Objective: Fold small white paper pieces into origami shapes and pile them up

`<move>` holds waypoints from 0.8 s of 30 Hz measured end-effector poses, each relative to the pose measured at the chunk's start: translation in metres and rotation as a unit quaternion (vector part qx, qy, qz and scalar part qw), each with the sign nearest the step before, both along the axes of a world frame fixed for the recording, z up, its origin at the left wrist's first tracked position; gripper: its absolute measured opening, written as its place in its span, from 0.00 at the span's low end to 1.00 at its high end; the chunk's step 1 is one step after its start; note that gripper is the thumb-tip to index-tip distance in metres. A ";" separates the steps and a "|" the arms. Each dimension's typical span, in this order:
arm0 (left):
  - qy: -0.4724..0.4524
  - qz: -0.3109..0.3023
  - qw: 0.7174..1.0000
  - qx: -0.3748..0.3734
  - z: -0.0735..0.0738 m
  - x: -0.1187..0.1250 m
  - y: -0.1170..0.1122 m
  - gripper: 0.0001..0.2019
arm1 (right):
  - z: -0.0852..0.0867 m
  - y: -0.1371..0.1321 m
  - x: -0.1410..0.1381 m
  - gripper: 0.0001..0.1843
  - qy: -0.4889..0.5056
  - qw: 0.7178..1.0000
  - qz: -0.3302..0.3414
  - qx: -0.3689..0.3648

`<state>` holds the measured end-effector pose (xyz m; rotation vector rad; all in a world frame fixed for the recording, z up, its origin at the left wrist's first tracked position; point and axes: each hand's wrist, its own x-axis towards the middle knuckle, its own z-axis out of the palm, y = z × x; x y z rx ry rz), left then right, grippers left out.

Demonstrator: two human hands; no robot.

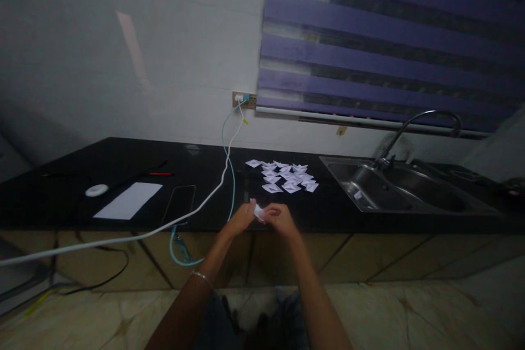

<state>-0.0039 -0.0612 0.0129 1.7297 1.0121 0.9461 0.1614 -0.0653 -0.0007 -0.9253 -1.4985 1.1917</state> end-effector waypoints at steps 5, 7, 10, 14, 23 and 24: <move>-0.052 0.048 0.997 -0.031 -0.005 0.005 0.005 0.27 | -0.006 0.005 -0.004 0.14 0.003 0.997 -0.076 0.021; -0.061 0.059 0.995 -0.045 -0.008 0.007 0.008 0.24 | -0.007 0.005 -0.008 0.13 -0.004 0.994 -0.105 0.039; -0.063 0.081 0.993 -0.052 -0.013 0.008 0.011 0.22 | -0.005 0.003 -0.013 0.11 -0.023 0.992 -0.107 0.062; -0.101 0.055 0.992 -0.047 -0.017 0.004 0.012 0.20 | -0.002 0.001 -0.015 0.15 -0.006 0.996 -0.073 0.055; -0.199 -0.041 0.977 -0.065 -0.023 -0.003 0.015 0.14 | -0.008 0.007 -0.009 0.14 0.022 0.998 -0.043 0.036; -0.206 -0.049 0.975 -0.064 -0.024 -0.003 0.016 0.14 | -0.009 0.007 -0.009 0.14 0.021 0.998 -0.041 0.037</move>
